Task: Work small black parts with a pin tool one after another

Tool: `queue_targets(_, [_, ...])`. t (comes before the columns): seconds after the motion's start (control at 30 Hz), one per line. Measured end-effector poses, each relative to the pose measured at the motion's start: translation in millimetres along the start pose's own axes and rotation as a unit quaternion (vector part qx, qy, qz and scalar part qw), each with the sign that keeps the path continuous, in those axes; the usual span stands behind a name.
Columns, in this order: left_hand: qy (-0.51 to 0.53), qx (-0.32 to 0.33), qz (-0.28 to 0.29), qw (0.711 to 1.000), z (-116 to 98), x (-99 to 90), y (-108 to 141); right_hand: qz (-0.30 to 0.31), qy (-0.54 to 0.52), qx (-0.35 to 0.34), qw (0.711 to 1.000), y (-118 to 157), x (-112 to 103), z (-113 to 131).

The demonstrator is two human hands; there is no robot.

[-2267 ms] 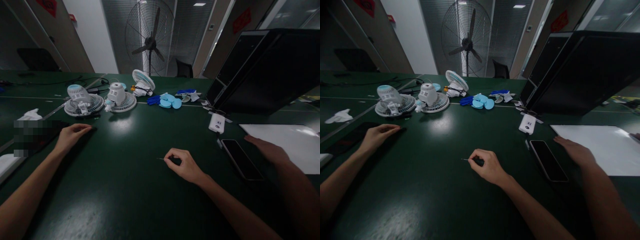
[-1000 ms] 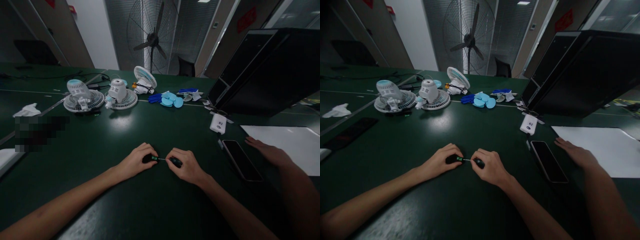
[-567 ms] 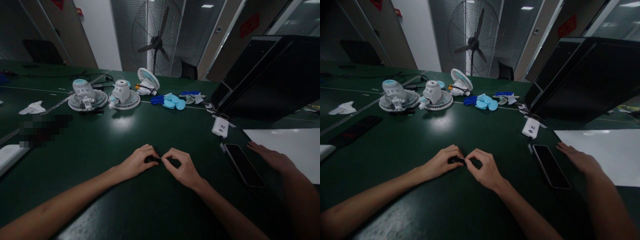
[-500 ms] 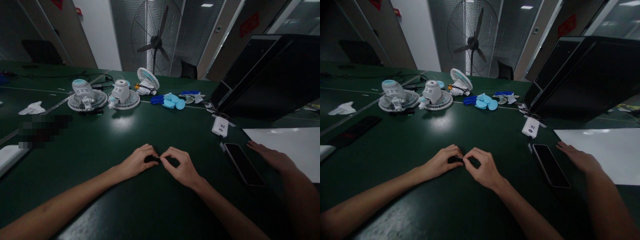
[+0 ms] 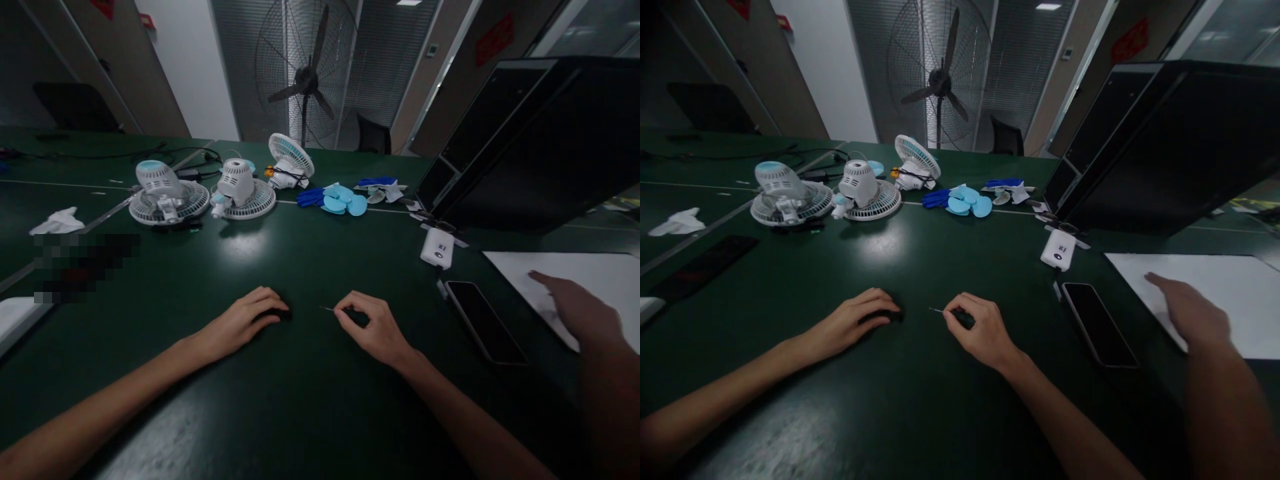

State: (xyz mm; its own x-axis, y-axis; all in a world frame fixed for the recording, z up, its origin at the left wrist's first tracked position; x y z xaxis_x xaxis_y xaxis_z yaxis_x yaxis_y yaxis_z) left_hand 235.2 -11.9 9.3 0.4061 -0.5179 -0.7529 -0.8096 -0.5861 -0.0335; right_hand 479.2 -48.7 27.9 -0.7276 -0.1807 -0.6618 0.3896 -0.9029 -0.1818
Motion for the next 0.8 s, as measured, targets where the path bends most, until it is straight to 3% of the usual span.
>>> queue_targets(0.23, [-0.108,-0.159,-0.136,0.972,129.2,-113.6,55.7,0.002,-0.010,-0.005,1.000,1.7,0.9,-2.1])
queue_targets(0.33, [-0.133,-0.223,-0.180,0.949,165.2,-146.0,84.3,0.004,-0.010,-0.004,1.000,1.7,1.7,-2.0])
queue_targets(0.47, [-0.136,-0.248,-0.191,0.940,178.6,-153.6,99.9,0.010,-0.009,-0.002,1.000,1.4,2.6,-1.8])
queue_targets(0.67, [-0.055,-0.273,-0.201,0.939,195.3,-160.3,125.2,0.017,-0.017,0.001,1.000,1.3,2.4,-1.3])
queue_targets(0.8, [-0.072,-0.308,-0.159,0.935,202.0,-170.5,145.7,0.018,-0.012,0.000,1.000,1.4,2.8,-1.2])
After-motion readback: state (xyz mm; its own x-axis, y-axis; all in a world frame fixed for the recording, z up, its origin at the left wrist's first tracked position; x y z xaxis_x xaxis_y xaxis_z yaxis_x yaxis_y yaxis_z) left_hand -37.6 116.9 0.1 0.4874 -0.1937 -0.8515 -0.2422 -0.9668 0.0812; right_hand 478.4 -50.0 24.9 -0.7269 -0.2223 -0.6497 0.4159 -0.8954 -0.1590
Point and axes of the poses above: each hand's wrist, its own y-axis away from the middle knuckle, its own x-axis out of the palm, z = x × y, the point moved 7 cm from there along -y, towards the middle knuckle, and after that the axes turned 6 degrees about z, right-handed, at the moved point
